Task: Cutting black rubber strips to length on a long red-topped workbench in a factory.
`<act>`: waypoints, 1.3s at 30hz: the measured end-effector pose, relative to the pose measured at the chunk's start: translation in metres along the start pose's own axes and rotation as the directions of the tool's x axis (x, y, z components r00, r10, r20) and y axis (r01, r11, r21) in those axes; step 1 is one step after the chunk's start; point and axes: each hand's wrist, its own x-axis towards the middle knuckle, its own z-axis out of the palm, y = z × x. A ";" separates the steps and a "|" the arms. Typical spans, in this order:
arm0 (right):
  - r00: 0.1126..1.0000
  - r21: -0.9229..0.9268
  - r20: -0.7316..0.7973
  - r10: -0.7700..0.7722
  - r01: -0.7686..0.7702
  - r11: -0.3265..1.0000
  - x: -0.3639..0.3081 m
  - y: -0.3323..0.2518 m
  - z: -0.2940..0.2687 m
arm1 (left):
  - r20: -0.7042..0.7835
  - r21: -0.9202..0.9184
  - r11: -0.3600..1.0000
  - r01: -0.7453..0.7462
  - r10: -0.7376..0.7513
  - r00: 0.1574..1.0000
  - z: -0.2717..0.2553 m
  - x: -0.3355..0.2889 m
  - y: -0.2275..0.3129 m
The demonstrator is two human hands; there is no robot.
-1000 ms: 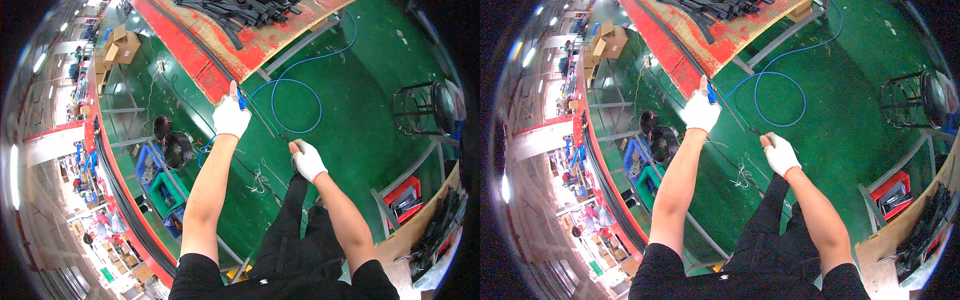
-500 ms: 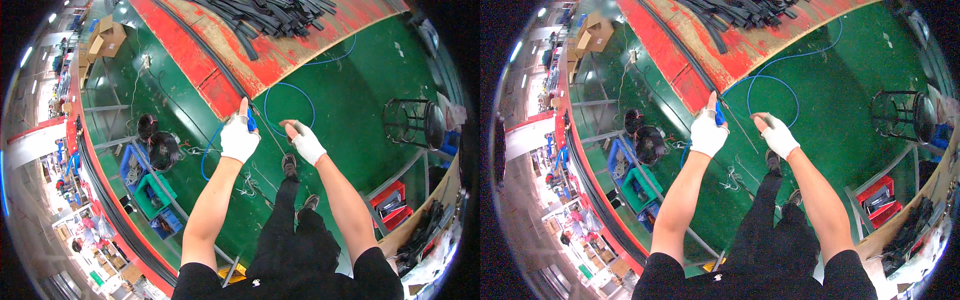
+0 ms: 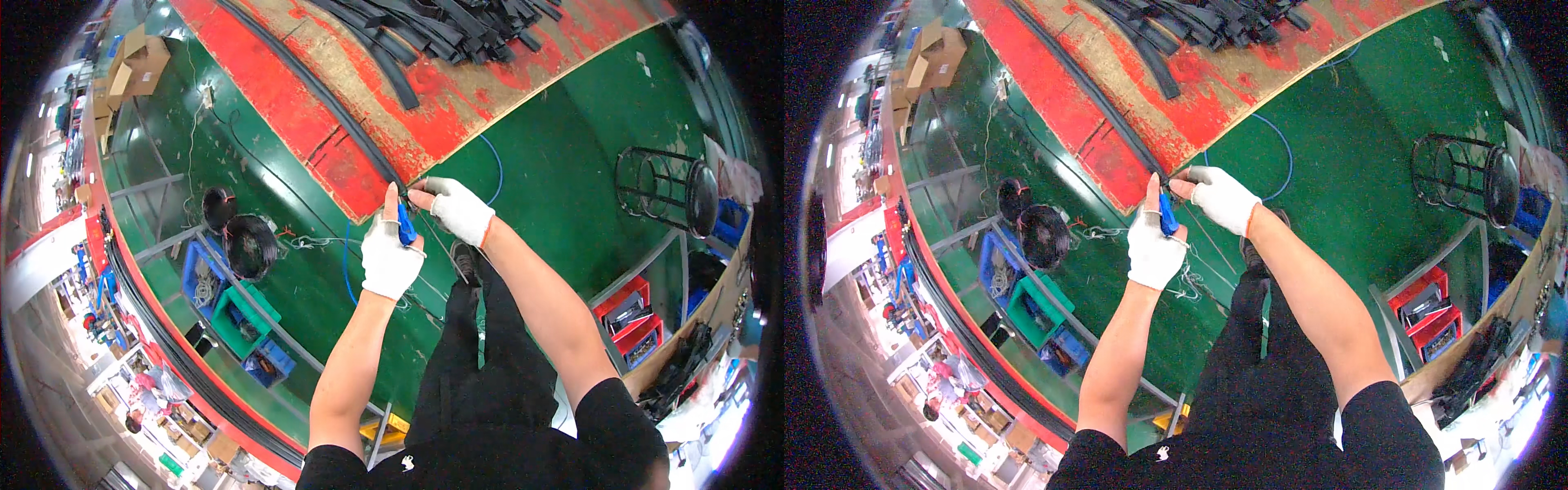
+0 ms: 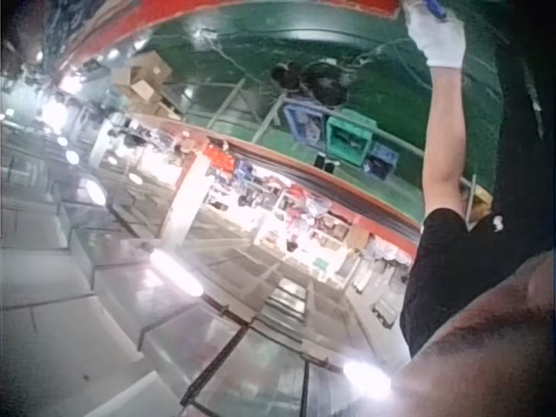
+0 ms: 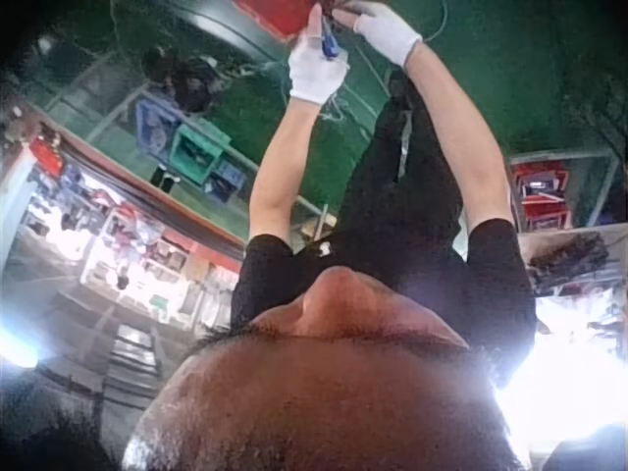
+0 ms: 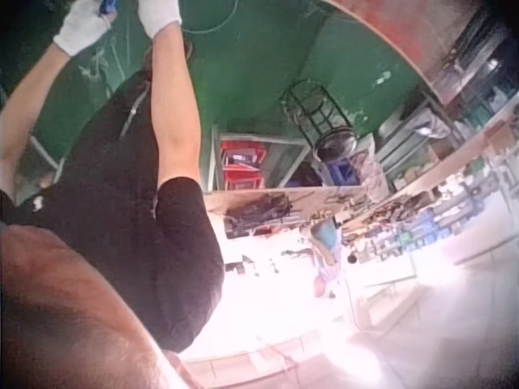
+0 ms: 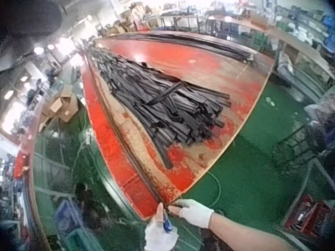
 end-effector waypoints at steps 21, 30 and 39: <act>0.959 -0.360 -0.178 -0.222 0.147 0.921 -0.017 -0.014 0.009 | -0.025 -0.018 0.997 0.070 -0.070 0.997 -0.001 -0.001 0.004; 0.971 -0.374 -0.153 -0.183 0.114 0.920 -0.012 -0.032 0.011 | 0.036 -0.037 0.996 0.077 -0.075 0.997 -0.012 -0.003 0.005; 0.830 -0.706 -0.062 -0.554 0.356 0.612 -0.024 -0.013 0.019 | 0.077 0.126 0.991 0.037 -0.047 0.996 -0.023 0.005 0.006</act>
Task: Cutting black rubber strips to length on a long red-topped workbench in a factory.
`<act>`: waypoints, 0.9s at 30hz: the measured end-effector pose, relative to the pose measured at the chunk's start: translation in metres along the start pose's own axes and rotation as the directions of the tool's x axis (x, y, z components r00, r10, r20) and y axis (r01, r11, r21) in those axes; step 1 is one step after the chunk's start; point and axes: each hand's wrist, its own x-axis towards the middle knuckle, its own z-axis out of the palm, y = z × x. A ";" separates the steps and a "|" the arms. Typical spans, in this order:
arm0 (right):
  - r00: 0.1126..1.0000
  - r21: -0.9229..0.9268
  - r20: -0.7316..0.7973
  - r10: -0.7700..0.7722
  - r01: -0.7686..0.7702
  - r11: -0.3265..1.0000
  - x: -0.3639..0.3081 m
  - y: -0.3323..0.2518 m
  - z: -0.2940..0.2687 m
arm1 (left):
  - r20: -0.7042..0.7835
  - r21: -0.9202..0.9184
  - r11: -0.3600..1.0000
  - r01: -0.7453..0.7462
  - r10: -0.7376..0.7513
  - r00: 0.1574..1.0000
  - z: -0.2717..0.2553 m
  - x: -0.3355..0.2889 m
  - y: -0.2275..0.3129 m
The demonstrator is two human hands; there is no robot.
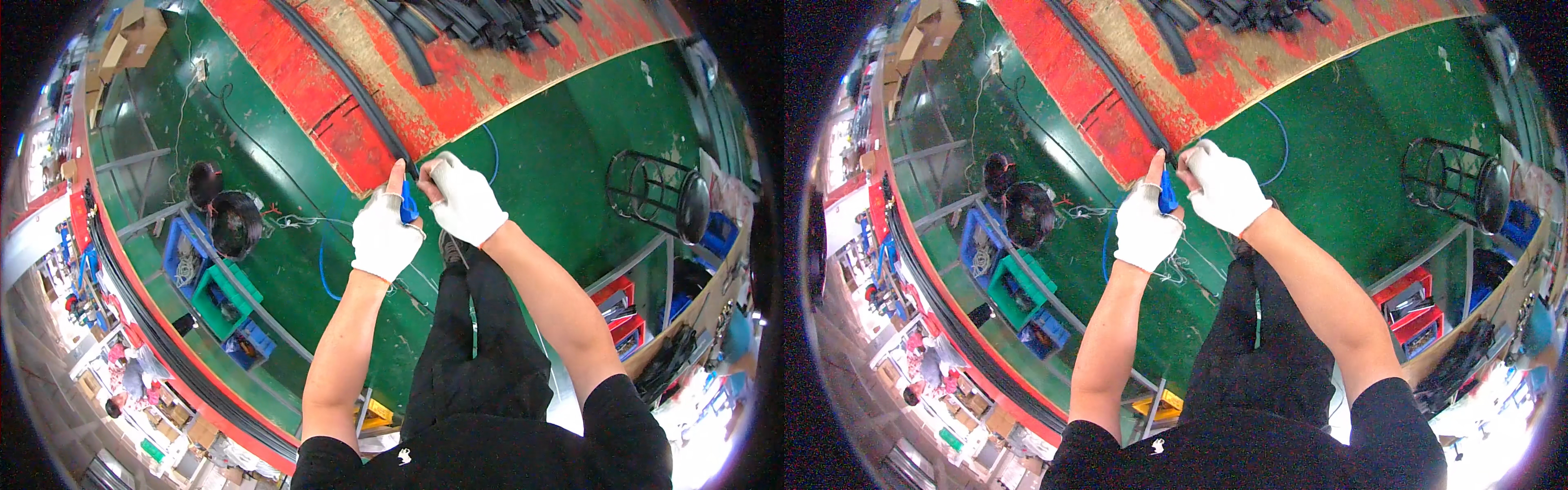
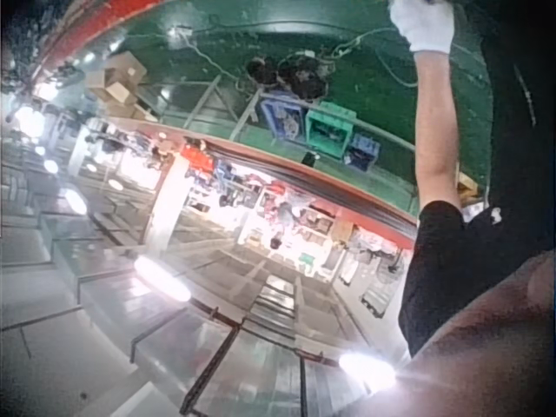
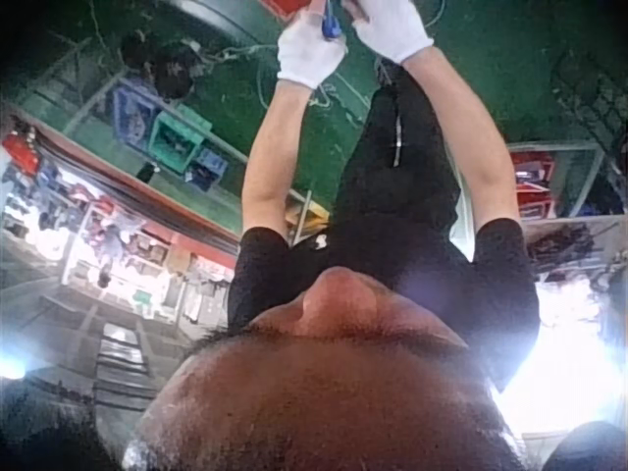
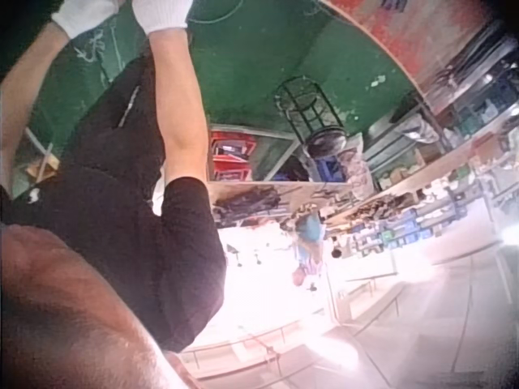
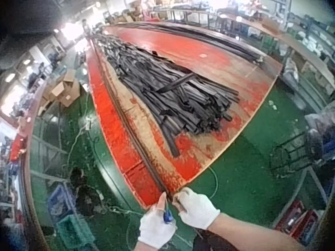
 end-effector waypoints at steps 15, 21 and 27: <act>0.887 0.456 0.275 0.371 -0.460 0.762 -0.105 0.093 -0.011 | 0.002 -0.101 0.993 0.061 -0.062 0.998 -0.001 -0.004 -0.001; 0.857 0.647 0.204 0.473 -0.480 0.592 -0.107 0.052 -0.018 | -0.006 -0.119 0.992 0.050 -0.051 0.999 -0.001 -0.004 -0.002; 0.753 0.338 0.484 0.446 -0.631 0.699 -0.064 0.012 -0.001 | -0.082 -0.114 0.993 -0.024 0.015 0.997 0.005 -0.005 -0.005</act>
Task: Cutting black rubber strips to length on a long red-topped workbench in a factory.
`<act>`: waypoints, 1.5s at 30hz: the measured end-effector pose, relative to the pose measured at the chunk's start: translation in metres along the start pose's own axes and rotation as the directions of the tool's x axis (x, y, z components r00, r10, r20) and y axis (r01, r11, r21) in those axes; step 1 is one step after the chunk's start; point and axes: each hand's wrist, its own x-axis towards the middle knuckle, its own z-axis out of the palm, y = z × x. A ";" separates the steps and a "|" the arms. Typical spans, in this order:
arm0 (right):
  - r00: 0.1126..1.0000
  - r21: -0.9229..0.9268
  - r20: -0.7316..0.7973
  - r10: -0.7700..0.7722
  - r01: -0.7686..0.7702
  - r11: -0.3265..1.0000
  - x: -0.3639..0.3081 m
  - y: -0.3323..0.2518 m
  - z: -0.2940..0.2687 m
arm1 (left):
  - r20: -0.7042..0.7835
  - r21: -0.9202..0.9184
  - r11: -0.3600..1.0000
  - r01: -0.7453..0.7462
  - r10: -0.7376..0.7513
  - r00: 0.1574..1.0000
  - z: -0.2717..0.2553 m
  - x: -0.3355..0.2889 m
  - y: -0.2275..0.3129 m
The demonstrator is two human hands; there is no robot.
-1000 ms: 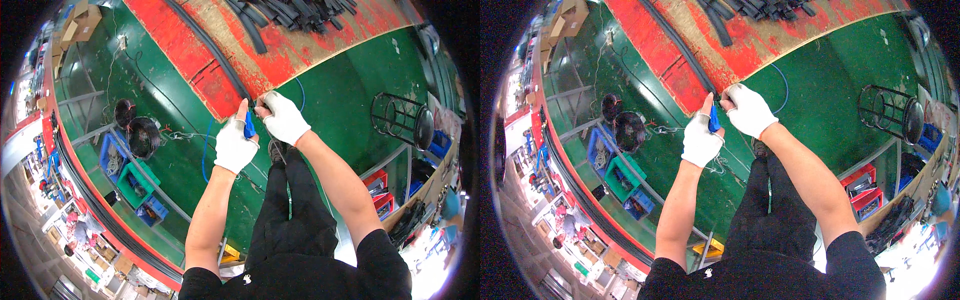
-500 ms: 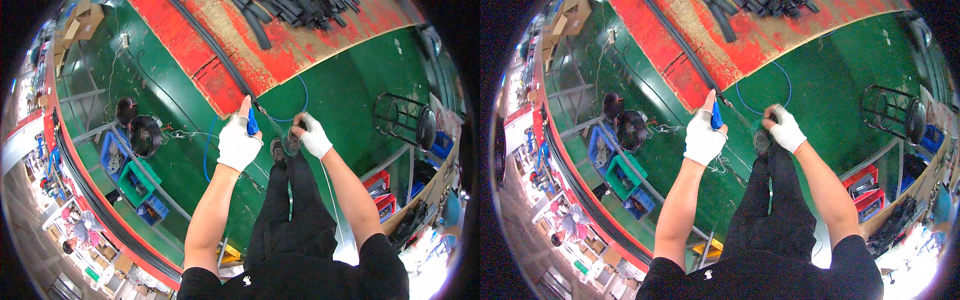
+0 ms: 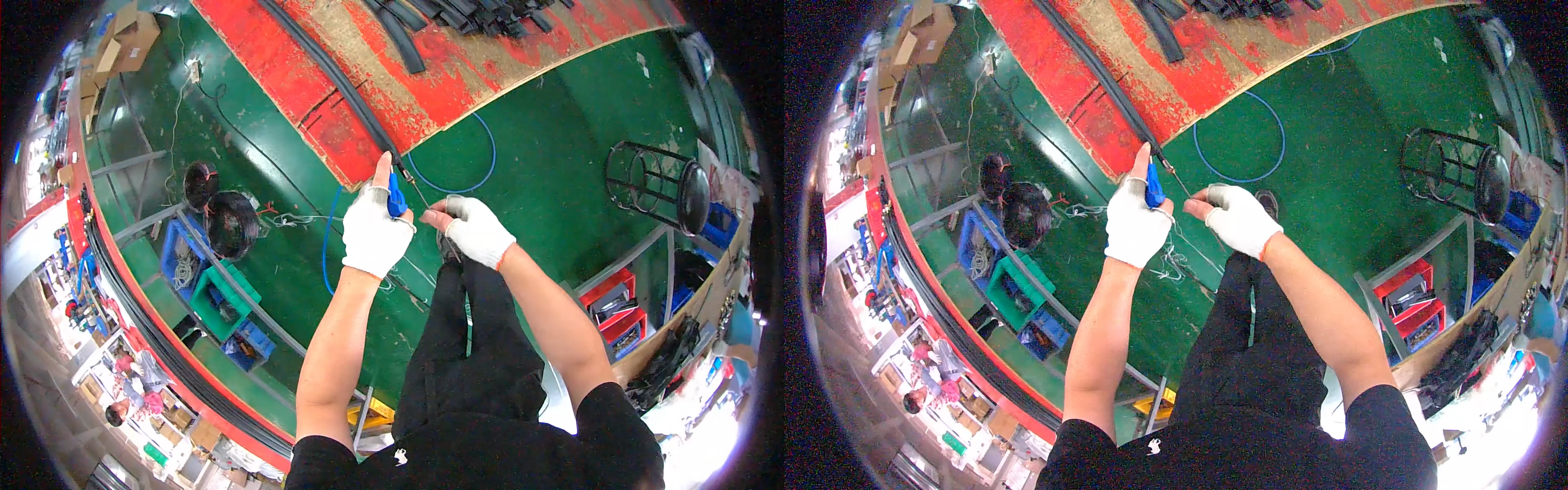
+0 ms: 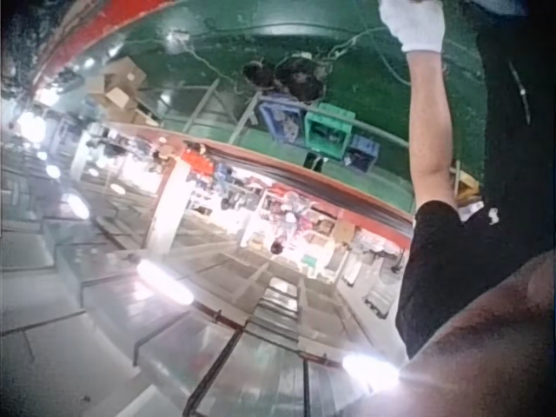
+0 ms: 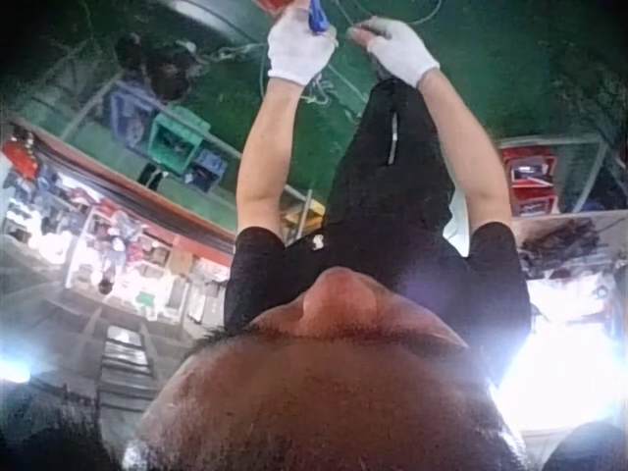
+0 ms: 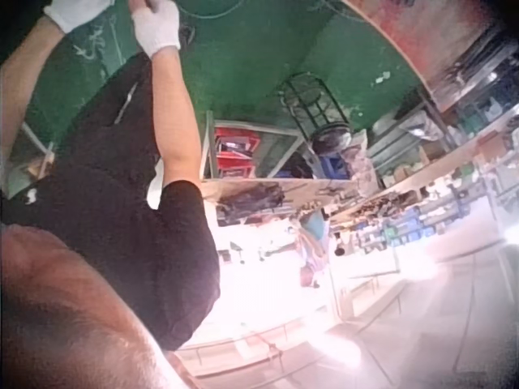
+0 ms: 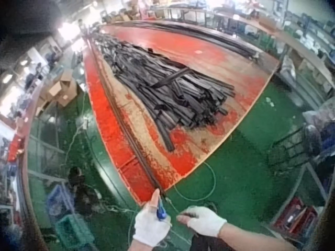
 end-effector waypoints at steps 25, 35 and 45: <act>0.839 -0.344 -0.342 -0.423 0.307 0.887 0.040 -0.039 0.008 | 0.049 0.074 0.997 0.016 -0.019 0.999 -0.009 0.004 0.007; 0.633 -0.809 -0.302 -0.713 0.226 0.543 0.044 -0.060 0.015 | 0.044 0.126 0.992 0.029 -0.035 0.998 -0.009 0.008 0.024; 0.537 -0.868 -0.253 -0.805 0.241 0.434 0.051 -0.051 0.010 | 0.139 0.143 0.984 0.105 -0.125 0.982 -0.010 0.010 0.024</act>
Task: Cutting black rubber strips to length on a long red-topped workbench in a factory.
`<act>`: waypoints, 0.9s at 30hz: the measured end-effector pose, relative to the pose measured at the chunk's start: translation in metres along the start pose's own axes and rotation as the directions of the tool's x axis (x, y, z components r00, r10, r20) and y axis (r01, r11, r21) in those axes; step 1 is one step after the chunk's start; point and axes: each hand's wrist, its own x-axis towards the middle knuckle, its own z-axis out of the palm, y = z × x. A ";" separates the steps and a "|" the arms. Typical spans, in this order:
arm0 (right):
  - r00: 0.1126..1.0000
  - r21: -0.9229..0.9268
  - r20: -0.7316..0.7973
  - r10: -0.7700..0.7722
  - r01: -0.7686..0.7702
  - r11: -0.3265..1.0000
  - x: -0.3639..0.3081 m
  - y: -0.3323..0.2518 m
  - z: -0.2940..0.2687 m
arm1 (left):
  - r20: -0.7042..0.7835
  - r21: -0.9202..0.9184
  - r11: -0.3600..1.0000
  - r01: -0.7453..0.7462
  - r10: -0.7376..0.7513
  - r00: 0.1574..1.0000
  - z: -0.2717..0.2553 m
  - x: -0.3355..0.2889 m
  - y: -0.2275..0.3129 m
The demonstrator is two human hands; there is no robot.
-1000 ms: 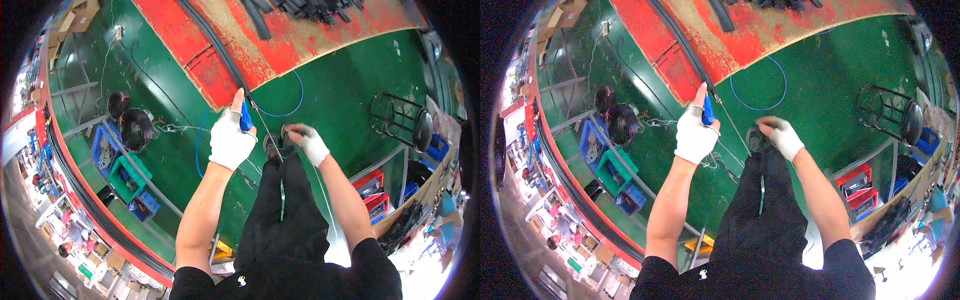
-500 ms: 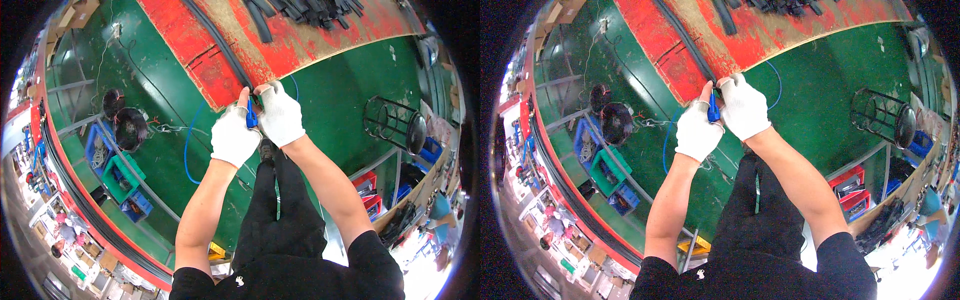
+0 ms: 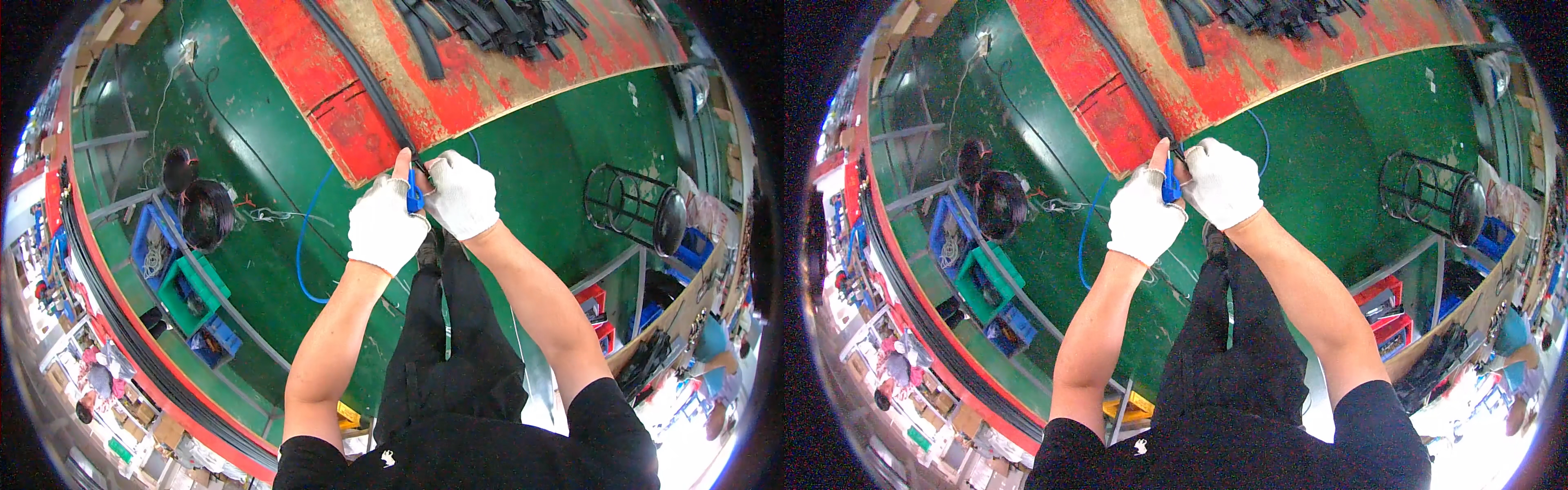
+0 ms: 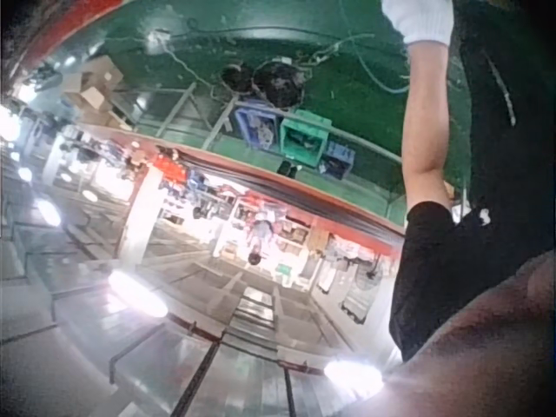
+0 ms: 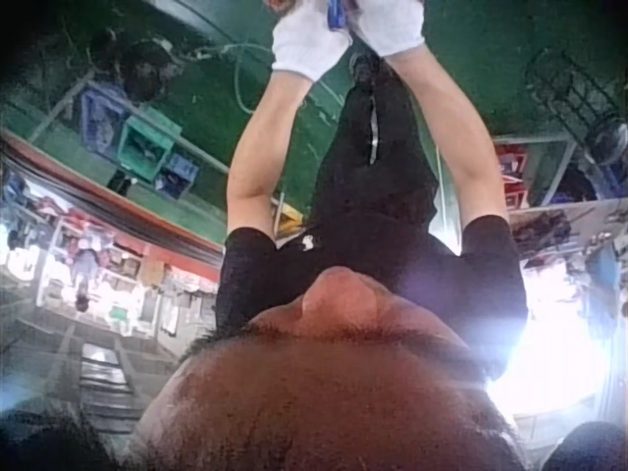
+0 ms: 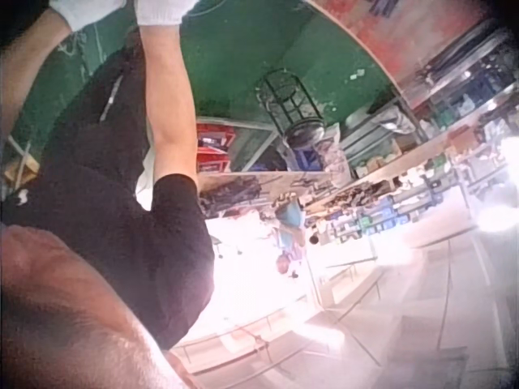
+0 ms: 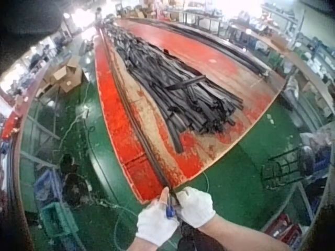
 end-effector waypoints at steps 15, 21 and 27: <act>0.969 0.383 0.018 0.245 -0.233 0.894 -0.008 0.006 -0.007 | -0.123 0.055 0.992 -0.112 0.118 0.985 0.013 0.000 0.002; 0.969 0.397 -0.015 0.246 -0.220 0.891 -0.021 0.009 -0.007 | -0.124 0.048 0.994 -0.103 0.109 0.986 0.022 -0.001 0.002; 0.945 0.463 0.012 0.325 -0.294 0.836 -0.046 0.009 -0.008 | -0.118 0.054 0.994 -0.090 0.096 0.988 0.022 -0.002 0.003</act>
